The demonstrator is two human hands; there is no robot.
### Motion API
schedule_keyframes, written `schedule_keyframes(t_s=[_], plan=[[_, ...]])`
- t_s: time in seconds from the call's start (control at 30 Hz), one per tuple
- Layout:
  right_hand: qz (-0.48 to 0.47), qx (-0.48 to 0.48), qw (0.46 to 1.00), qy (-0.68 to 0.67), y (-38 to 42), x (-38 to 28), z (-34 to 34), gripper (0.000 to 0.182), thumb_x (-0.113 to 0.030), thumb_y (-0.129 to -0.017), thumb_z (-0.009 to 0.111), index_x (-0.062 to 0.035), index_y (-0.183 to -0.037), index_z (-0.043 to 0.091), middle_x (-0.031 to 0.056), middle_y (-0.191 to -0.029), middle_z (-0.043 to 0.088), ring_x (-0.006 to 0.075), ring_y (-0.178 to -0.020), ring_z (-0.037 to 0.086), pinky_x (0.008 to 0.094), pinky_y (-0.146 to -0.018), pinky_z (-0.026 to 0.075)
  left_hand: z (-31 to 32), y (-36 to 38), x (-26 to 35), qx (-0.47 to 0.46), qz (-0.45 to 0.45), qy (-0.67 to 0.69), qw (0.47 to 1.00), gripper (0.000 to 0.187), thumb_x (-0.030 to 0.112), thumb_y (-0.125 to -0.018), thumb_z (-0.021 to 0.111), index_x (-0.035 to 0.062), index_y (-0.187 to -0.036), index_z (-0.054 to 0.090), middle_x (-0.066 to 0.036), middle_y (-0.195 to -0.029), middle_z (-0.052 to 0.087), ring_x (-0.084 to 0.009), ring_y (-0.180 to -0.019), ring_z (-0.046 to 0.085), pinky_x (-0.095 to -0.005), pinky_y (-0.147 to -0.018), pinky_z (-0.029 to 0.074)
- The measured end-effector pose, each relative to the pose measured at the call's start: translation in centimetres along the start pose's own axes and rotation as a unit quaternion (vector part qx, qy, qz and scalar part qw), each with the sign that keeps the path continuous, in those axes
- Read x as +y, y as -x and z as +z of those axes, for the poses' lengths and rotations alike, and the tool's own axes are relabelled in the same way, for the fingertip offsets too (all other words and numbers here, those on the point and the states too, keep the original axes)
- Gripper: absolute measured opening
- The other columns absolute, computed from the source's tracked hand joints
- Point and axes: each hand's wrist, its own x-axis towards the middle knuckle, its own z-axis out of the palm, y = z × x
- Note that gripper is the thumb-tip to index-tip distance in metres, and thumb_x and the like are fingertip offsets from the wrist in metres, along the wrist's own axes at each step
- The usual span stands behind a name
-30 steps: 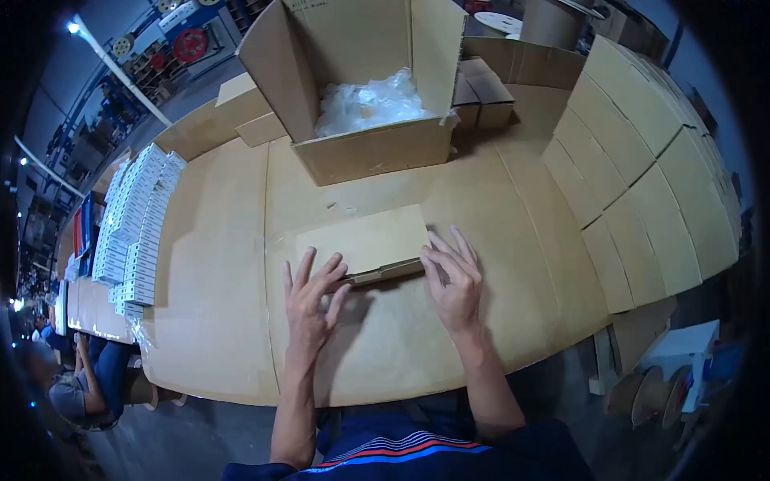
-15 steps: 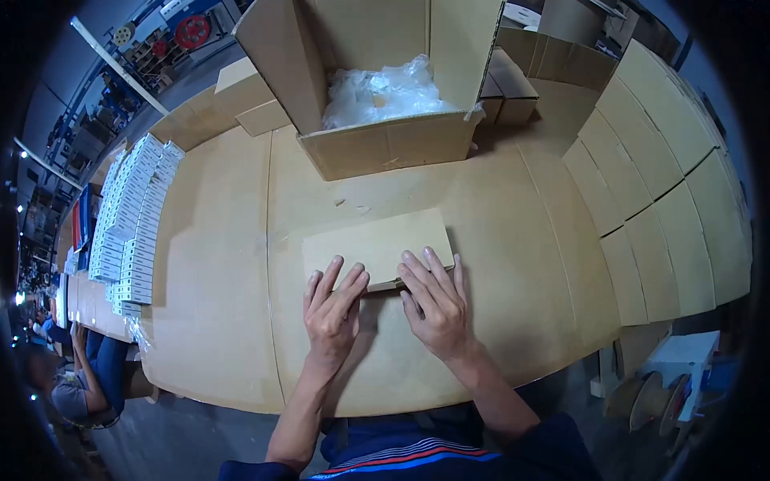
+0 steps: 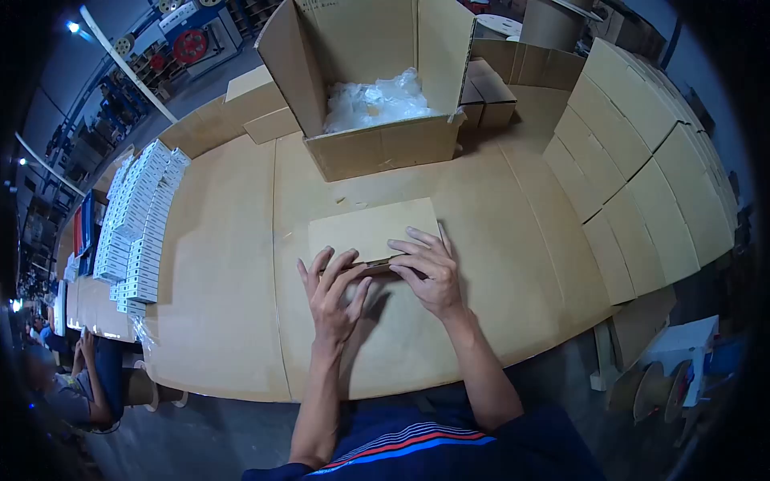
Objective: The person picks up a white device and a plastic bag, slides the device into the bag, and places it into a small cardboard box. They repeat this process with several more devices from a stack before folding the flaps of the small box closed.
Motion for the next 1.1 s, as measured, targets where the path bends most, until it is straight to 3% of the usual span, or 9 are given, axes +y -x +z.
schedule_keyframes(t_s=[0.17, 0.2, 0.33, 0.63, 0.83, 0.87, 0.97, 1.1], plan=[[0.055, 0.009, 0.998, -0.024, -0.3, -1.4, 0.2, 0.01, -0.006, -0.083, 0.081, -0.0065, -0.091, 0.076, 0.0054, -0.124, 0.076, 0.033, -0.131, 0.059, 0.0453, -0.113, 0.042, 1.9, -0.6, 0.4, 0.077, -0.087, 0.08, 0.99, 0.012, 0.013, -0.082, 0.084, 0.0107, -0.093, 0.079, -0.006, -0.132, 0.069, -0.036, -0.139, 0.048, -0.0559, -0.124, 0.024], [0.058, 0.004, 0.998, -0.003, 0.1, -1.4, 0.4, 0.009, -0.005, -0.085, 0.079, -0.0056, -0.091, 0.073, 0.0066, -0.129, 0.073, 0.0339, -0.136, 0.054, 0.0464, -0.114, 0.04, 2.1, -0.8, 0.4, 0.087, -0.09, 0.092, 0.988, 0.01, 0.013, -0.082, 0.084, 0.0074, -0.089, 0.079, -0.013, -0.139, 0.064, -0.0387, -0.141, 0.045, -0.0541, -0.124, 0.025], [0.075, 0.023, 0.997, 0.011, 0.6, -2.1, 1.0, 0.005, -0.005, -0.087, 0.074, -0.0048, -0.09, 0.07, 0.0075, -0.137, 0.068, 0.0362, -0.141, 0.047, 0.0476, -0.118, 0.035, 1.9, -0.6, 1.3, 0.099, -0.094, 0.063, 0.989, 0.008, 0.012, -0.083, 0.083, 0.0062, -0.087, 0.08, -0.019, -0.151, 0.053, -0.0389, -0.147, 0.039, -0.0546, -0.125, 0.022], [0.088, 0.06, 0.994, 0.02, 0.5, -2.1, 2.4, 0.009, -0.008, -0.082, 0.07, -0.0068, -0.081, 0.061, 0.0091, -0.142, 0.064, 0.0357, -0.141, 0.044, 0.0494, -0.119, 0.027, 2.3, -0.4, 1.6, 0.09, -0.137, 0.105, 0.981, 0.011, 0.013, -0.083, 0.082, 0.0041, -0.083, 0.076, -0.018, -0.149, 0.051, -0.0368, -0.147, 0.038, -0.056, -0.127, 0.017], [0.088, 0.061, 0.993, 0.05, 0.9, -2.6, 2.6, 0.005, -0.007, -0.083, 0.066, -0.0046, -0.083, 0.061, 0.0123, -0.145, 0.061, 0.0392, -0.144, 0.042, 0.05, -0.12, 0.028, 2.1, -0.1, 1.9, 0.081, -0.151, 0.116, 0.978, 0.01, 0.011, -0.082, 0.082, 0.0038, -0.082, 0.075, -0.018, -0.15, 0.051, -0.0373, -0.146, 0.04, -0.0565, -0.127, 0.017], [0.088, 0.06, 0.993, 0.051, 0.9, -2.6, 2.5, 0.005, -0.008, -0.084, 0.066, -0.0047, -0.084, 0.061, 0.0125, -0.145, 0.061, 0.0391, -0.144, 0.041, 0.05, -0.12, 0.028, 2.1, -0.1, 1.9, 0.08, -0.146, 0.097, 0.981, 0.009, 0.01, -0.083, 0.081, 0.0034, -0.082, 0.075, -0.018, -0.15, 0.051, -0.0372, -0.145, 0.041, -0.0541, -0.124, 0.024], [0.09, 0.06, 0.993, 0.054, 0.8, -2.7, 2.5, 0.005, -0.008, -0.085, 0.066, -0.0049, -0.086, 0.062, 0.013, -0.144, 0.061, 0.0384, -0.145, 0.041, 0.0498, -0.12, 0.028, 2.5, -0.1, 1.6, 0.086, -0.155, 0.115, 0.977, 0.01, 0.01, -0.084, 0.082, 0.0032, -0.081, 0.075, -0.018, -0.15, 0.051, -0.0365, -0.143, 0.042, -0.0503, -0.117, 0.035], [0.079, 0.061, 0.993, 0.059, 0.9, -2.1, 2.7, 0.014, -0.012, -0.087, 0.073, -0.0058, -0.091, 0.062, 0.0117, -0.142, 0.063, 0.0366, -0.142, 0.045, 0.0483, -0.119, 0.029, 2.8, -0.2, 1.6, 0.092, -0.175, 0.104, 0.975, 0.014, 0.013, -0.085, 0.084, 0.0028, -0.083, 0.073, -0.017, -0.146, 0.054, -0.0349, -0.139, 0.046, -0.0469, -0.109, 0.042]])
